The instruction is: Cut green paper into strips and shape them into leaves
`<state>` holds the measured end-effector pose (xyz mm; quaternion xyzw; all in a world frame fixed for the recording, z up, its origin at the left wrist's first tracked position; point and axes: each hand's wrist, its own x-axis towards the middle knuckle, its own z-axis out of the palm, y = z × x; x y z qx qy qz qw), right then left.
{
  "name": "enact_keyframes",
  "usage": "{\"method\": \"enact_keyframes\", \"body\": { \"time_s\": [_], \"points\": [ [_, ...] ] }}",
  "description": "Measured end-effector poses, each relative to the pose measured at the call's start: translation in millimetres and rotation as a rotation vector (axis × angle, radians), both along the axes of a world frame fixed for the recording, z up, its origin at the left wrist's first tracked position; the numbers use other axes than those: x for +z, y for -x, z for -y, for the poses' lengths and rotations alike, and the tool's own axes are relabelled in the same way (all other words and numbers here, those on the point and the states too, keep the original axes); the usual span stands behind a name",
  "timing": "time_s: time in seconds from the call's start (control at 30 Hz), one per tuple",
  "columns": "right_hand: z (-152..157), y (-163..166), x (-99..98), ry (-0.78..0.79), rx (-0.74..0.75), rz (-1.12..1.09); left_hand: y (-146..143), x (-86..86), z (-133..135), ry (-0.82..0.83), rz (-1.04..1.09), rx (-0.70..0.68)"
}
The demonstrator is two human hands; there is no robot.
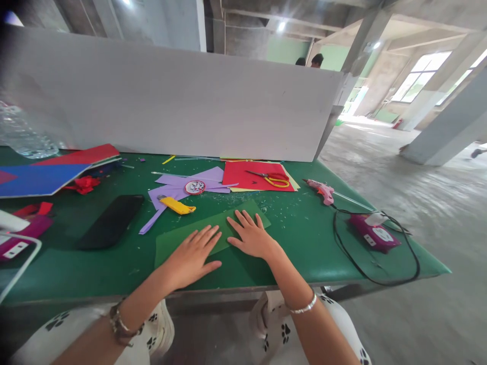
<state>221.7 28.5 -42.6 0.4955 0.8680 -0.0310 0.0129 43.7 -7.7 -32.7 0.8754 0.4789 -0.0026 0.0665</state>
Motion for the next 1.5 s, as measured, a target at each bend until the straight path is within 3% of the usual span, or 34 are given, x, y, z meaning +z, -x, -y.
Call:
{"method": "enact_keyframes", "body": {
  "time_s": [0.2, 0.47, 0.63, 0.77, 0.87, 1.0, 1.07, 1.3, 1.5],
  "points": [
    [14, 3, -0.9, 0.022, 0.116, -0.013, -1, -15.4, -2, 0.022, 0.018, -0.055],
    [5, -41, -2.0, 0.074, -0.261, 0.041, 33, -27.5, 14, -0.090, 0.074, -0.152],
    [8, -41, -4.7, 0.022, -0.325, 0.012, 59, -38.3, 34, -0.206, 0.066, -0.079],
    [11, -28, -5.6, -0.131, -0.338, -0.031, 69, -38.6, 45, -0.239, 0.040, -0.042],
    [15, -10, -3.1, -0.204, -0.255, -0.094, 67, -31.0, 43, -0.203, 0.038, -0.062],
    [20, 16, 0.8, -0.065, 0.078, -0.205, 58, -21.6, 29, -0.176, 0.062, -0.010],
    [20, 23, 2.4, -0.029, 0.150, -0.228, 53, -19.0, 20, -0.175, 0.069, 0.026],
    [13, 27, 4.8, 0.009, 0.106, -0.270, 46, -4.1, 5, -0.065, 0.149, 0.053],
    [13, 27, 5.5, -0.176, 0.136, -0.315, 37, 1.9, -3, -0.079, 0.164, 0.106]
  ]
}}
